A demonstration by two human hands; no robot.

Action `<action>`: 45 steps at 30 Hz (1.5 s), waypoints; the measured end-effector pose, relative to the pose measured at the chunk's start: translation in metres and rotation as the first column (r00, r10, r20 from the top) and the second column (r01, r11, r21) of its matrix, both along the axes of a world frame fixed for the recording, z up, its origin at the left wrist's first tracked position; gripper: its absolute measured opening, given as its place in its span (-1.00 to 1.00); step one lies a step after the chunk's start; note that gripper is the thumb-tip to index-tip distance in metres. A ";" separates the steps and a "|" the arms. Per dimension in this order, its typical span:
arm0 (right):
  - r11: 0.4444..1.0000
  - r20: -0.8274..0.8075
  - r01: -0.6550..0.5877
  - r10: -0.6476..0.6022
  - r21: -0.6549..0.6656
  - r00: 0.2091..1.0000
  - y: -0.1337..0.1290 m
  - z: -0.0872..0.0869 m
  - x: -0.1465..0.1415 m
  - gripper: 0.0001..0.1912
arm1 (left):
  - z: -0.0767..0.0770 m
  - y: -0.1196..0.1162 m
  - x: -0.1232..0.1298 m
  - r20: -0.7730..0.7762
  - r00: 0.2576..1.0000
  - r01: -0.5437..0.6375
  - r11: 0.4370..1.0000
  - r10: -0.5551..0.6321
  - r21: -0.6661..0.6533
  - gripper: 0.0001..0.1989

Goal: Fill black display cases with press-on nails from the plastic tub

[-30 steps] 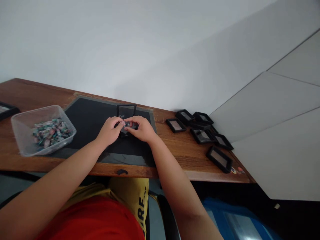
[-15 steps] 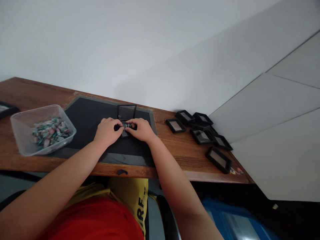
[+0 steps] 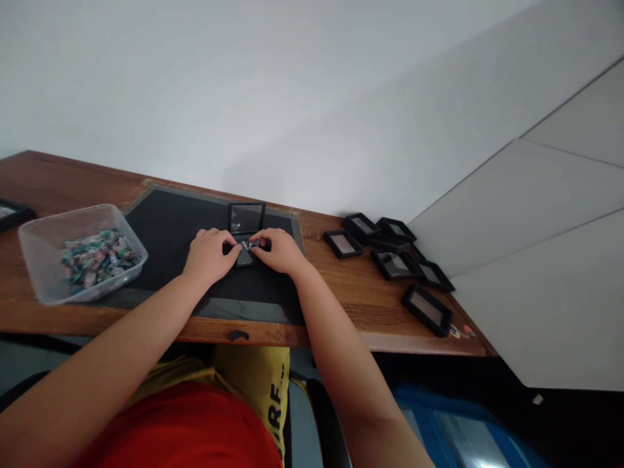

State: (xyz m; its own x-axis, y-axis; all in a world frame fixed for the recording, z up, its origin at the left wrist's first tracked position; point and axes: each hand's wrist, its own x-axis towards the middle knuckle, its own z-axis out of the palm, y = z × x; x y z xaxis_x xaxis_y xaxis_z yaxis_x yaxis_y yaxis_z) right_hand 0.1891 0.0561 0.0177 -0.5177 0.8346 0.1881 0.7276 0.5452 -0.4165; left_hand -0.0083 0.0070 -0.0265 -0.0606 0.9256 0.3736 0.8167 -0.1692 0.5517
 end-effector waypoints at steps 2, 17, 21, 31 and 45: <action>1.000 -0.006 0.004 -0.004 -0.003 1.000 0.001 0.000 0.000 -0.79 | 0.000 0.000 0.000 -0.001 1.000 -0.004 1.000 0.004 0.007 -0.79; 1.000 -0.063 -0.020 0.020 0.003 0.998 -0.003 0.001 -0.002 -0.67 | 0.003 -0.002 0.004 0.016 1.000 0.025 1.000 -0.025 -0.006 -0.82; 0.998 -0.129 -0.049 0.044 -0.039 0.991 -0.001 0.000 -0.001 -0.58 | 0.003 -0.002 0.004 0.025 0.999 0.032 0.999 -0.031 -0.021 -0.93; 0.992 -0.170 -0.107 0.094 -0.073 0.981 0.005 -0.003 -0.002 -0.62 | 0.004 -0.002 0.004 0.035 0.999 -0.001 0.998 0.003 -0.056 -0.94; 0.995 -0.188 -0.095 0.090 -0.021 0.978 0.010 -0.009 -0.005 -0.68 | 0.005 0.001 0.004 -0.005 0.999 -0.050 0.995 0.050 -0.083 -0.83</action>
